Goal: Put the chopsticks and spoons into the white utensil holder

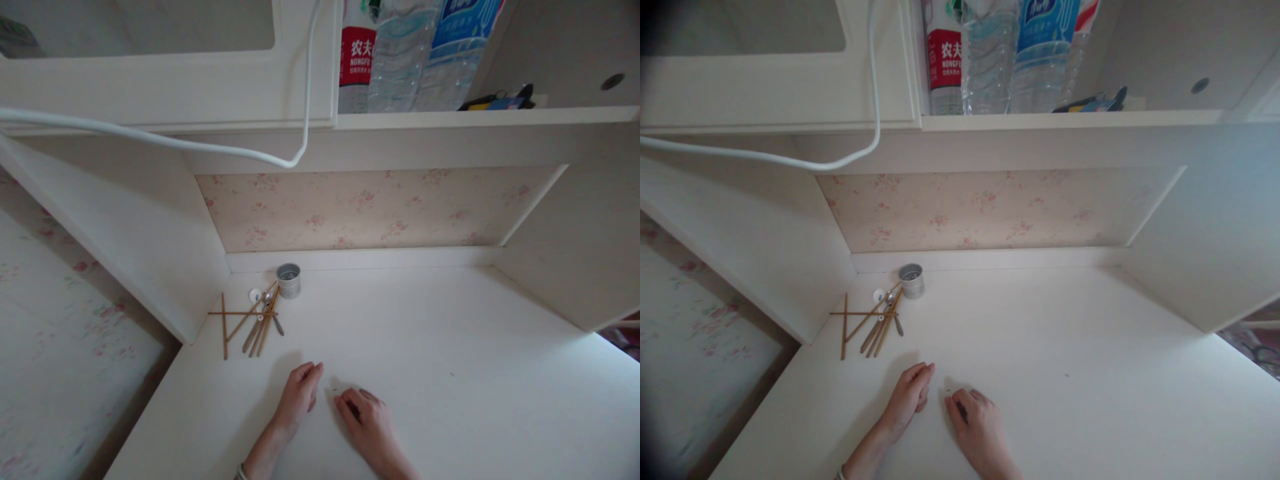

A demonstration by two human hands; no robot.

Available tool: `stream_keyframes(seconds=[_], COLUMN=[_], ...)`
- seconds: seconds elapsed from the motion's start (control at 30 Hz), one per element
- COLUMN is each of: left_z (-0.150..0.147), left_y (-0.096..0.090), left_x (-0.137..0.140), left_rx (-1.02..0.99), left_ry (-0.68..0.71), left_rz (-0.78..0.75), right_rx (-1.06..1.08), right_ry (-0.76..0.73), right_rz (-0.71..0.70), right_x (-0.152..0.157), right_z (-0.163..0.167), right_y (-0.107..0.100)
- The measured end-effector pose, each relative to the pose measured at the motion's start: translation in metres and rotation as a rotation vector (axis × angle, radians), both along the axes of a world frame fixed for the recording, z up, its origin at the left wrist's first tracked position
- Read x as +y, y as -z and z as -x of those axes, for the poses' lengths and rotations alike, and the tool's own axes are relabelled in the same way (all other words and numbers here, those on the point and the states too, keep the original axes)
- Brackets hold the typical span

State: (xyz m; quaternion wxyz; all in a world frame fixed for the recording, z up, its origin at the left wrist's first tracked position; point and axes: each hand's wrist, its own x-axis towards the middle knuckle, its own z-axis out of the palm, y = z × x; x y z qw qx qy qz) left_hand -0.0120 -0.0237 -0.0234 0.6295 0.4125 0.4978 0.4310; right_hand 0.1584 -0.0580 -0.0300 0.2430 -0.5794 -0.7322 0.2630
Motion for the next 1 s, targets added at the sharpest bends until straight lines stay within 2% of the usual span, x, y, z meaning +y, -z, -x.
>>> stream_keyframes(seconds=[0.33, 0.8, 0.9, 1.0], left_z=[0.000, 0.000, 0.000, 0.001], left_y=[-0.003, 0.003, 0.002, 0.003], left_x=[0.000, 0.001, 0.001, 0.001], left_rx=[0.000, -0.004, -0.009, -0.003], left_ry=[-0.005, -0.003, -0.004, -0.004], left_rz=[0.015, 0.005, 0.012, 0.013], right_rx=[-0.011, 0.003, 0.081, 0.196], right_ry=[-0.005, 0.002, 0.025, 0.017], right_rz=[-0.002, 0.001, 0.066, 0.167], right_x=[0.000, -0.001, 0.004, 0.023], right_z=[0.000, 0.002, 0.002, 0.001], right_y=[0.003, 0.000, -0.004, -0.020])
